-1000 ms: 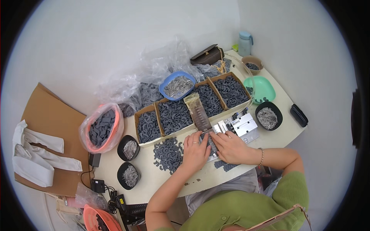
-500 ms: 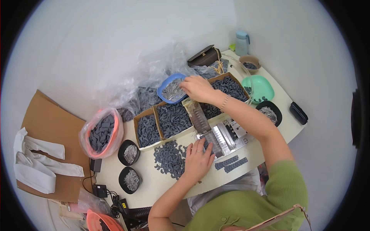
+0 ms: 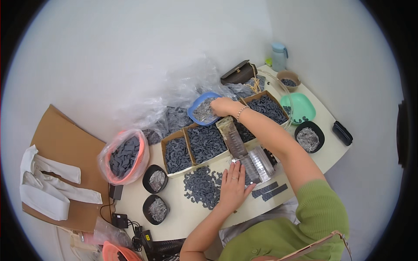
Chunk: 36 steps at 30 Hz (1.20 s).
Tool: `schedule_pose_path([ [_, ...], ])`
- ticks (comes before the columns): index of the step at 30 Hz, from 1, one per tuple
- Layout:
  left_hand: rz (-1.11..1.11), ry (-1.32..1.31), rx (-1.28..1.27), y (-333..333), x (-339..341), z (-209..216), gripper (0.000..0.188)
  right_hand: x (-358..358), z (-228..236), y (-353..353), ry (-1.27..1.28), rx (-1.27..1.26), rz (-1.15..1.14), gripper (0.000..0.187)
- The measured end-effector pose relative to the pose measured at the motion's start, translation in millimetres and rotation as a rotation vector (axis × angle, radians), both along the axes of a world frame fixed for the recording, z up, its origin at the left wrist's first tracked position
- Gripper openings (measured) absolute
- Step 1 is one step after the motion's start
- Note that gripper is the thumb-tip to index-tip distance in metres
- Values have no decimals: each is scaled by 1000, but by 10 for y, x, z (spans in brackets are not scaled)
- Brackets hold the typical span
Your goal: The person picks up small grey plastic pieces from a pile and inserts them one by one into a metal assembly jig on a desk.
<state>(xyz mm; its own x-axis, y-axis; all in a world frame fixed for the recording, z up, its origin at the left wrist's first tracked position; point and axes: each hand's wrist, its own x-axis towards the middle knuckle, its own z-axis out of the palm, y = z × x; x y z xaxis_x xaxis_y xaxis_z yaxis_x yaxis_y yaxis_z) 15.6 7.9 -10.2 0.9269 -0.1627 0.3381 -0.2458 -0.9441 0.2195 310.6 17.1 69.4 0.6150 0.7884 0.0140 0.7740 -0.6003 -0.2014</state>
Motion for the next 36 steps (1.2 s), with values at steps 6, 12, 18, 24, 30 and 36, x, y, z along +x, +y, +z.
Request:
schedule_pose_path([
  [6, -1, -18, -70, -22, 3, 4, 64, 103, -143, 34, -24, 97, 38, 15],
  [12, -4, -19, -126, 31, -22, 29, 59, 143, -99, 4, 35, 213, 24, 14],
  [18, 21, -43, -216, 95, -50, 33, 54, -139, 19, -426, 17, 635, 127, 12],
  [24, 46, -81, -220, 35, -59, 40, 57, -1147, -36, -1353, 316, 66, 413, 12],
  [30, -22, -46, -173, -71, -54, 57, 56, -1520, -433, -1605, 117, 179, 397, 14],
  [36, -24, -65, 24, -93, -58, 56, 50, -1086, -249, -1496, 127, 384, 295, 23],
])
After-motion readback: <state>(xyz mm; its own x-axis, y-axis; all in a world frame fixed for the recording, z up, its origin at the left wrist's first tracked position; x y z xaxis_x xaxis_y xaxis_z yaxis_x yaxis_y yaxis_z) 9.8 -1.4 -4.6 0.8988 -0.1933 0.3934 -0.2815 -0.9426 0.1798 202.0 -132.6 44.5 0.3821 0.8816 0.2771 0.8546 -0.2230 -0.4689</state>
